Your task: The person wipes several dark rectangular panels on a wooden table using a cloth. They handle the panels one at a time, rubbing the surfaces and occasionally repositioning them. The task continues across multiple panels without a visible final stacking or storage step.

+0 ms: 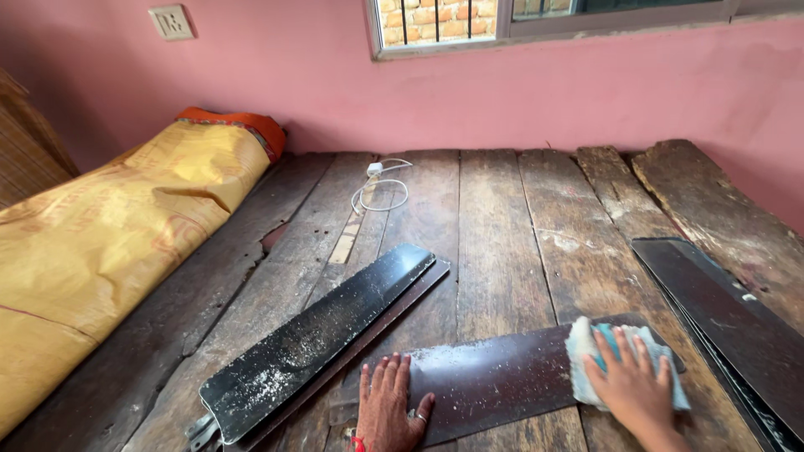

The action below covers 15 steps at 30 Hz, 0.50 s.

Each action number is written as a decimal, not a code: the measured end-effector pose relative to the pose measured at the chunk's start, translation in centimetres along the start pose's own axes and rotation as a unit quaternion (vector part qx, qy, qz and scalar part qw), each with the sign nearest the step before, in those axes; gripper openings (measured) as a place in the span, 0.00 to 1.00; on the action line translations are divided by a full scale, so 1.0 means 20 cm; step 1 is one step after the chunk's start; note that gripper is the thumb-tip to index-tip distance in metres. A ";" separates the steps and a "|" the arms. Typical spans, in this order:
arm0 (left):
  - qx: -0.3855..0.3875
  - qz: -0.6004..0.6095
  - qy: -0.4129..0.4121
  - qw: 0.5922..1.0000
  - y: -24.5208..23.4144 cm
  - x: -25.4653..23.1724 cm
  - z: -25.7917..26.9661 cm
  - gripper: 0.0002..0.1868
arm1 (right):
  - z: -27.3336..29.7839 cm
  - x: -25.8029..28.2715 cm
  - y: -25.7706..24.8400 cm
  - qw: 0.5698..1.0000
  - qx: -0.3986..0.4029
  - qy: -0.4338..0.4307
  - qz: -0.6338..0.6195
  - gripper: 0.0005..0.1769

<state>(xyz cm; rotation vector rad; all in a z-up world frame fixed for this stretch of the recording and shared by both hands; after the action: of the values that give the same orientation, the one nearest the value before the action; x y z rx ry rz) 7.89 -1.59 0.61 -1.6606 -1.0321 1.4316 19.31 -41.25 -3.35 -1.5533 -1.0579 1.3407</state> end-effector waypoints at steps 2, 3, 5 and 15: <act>-0.003 0.000 -0.023 1.000 -0.01 0.01 0.00 0.46 | 0.04 0.15 -0.09 1.000 0.012 -0.013 0.022 0.37; -0.004 -0.005 -0.030 1.000 -0.02 0.01 -0.01 0.46 | 0.07 0.25 -0.14 0.999 0.023 -0.027 0.036 0.36; -0.021 -0.008 -0.040 0.999 -0.05 0.01 -0.01 0.46 | 0.15 0.51 -0.29 0.994 0.014 -0.101 0.038 0.36; -0.114 0.017 -0.027 0.993 -0.11 0.00 0.05 0.41 | 0.31 0.89 -0.47 0.971 -0.046 -0.232 -0.040 0.39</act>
<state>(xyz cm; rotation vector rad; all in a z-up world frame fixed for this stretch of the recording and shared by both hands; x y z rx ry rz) 6.69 -0.54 2.49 -1.8168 -1.2425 1.4312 13.83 -21.07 -0.72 -1.2718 -1.4680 1.6633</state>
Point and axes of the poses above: each hand's wrist, its own z-axis away from the middle knuckle, its own y-axis out of the palm, x = y × z, the point moved 8 cm from there along -z, towards the middle knuckle, and after that the axes turned 12 degrees about z, right-handed, at the moved point
